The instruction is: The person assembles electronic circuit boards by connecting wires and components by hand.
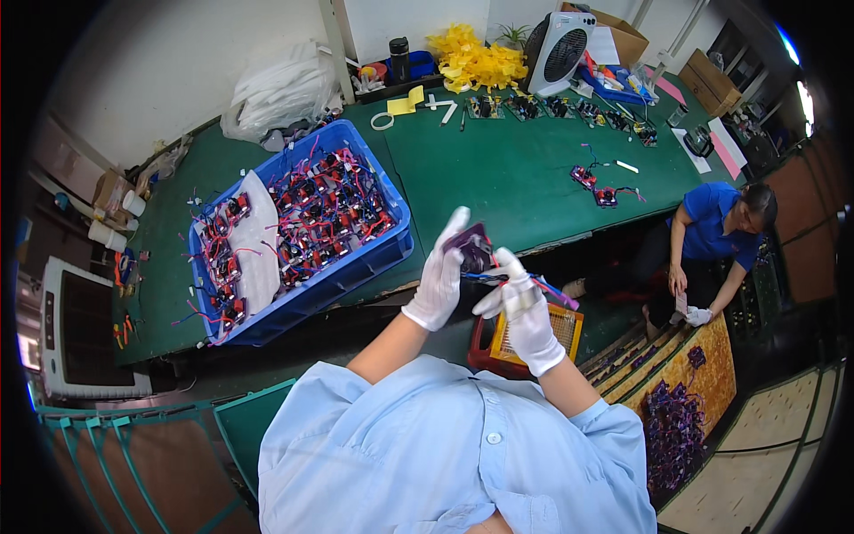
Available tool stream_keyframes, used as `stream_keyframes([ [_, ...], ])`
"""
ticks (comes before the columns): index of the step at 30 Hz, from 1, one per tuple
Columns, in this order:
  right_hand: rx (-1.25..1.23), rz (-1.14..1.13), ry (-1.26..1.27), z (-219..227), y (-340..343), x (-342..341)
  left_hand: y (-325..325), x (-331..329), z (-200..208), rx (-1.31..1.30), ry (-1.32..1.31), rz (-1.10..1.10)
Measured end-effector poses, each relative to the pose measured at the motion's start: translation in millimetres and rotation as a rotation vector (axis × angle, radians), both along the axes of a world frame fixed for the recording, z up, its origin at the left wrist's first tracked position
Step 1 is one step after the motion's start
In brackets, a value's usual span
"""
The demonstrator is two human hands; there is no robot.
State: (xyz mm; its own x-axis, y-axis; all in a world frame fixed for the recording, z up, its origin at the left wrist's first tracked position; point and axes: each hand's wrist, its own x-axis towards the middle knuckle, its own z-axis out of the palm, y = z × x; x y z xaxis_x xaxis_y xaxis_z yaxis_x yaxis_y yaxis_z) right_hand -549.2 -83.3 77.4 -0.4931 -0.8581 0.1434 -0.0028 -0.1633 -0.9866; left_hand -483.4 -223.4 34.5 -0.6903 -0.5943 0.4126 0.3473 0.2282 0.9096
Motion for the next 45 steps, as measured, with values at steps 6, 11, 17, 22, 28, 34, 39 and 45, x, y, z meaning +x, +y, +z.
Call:
stream_keyframes([
  [6,0.082,-0.295,0.972,-20.4,-4.5,-29.2,-13.4,-0.1,16.5,0.011,-0.768,-0.622],
  [11,0.439,-0.233,0.888,-18.8,-10.2,-19.0,-1.8,1.0,2.7,0.458,-0.508,-0.41],
  [17,0.239,-0.013,0.893,-6.5,-6.5,-26.4,0.2,16.8,-31.1,0.823,-0.47,-0.574],
  [22,-0.271,0.007,0.009,0.2,21.9,-6.9,-13.7,14.1,-18.0,1.147,-0.242,-0.401],
  [28,-0.629,-0.147,-0.768,6.9,21.3,-32.0,18.9,-4.8,14.2,1.51,0.017,-0.575],
  [34,-0.498,-0.134,-0.871,14.0,13.9,-35.7,22.3,2.5,26.3,1.248,0.049,-0.914],
  [39,0.018,-0.282,-0.076,11.4,2.0,-31.5,45.8,3.4,54.1,0.867,-0.48,-0.909],
  [45,0.023,-0.216,0.832,3.2,-11.0,-54.7,44.9,10.9,35.0,0.472,-0.548,-0.949],
])
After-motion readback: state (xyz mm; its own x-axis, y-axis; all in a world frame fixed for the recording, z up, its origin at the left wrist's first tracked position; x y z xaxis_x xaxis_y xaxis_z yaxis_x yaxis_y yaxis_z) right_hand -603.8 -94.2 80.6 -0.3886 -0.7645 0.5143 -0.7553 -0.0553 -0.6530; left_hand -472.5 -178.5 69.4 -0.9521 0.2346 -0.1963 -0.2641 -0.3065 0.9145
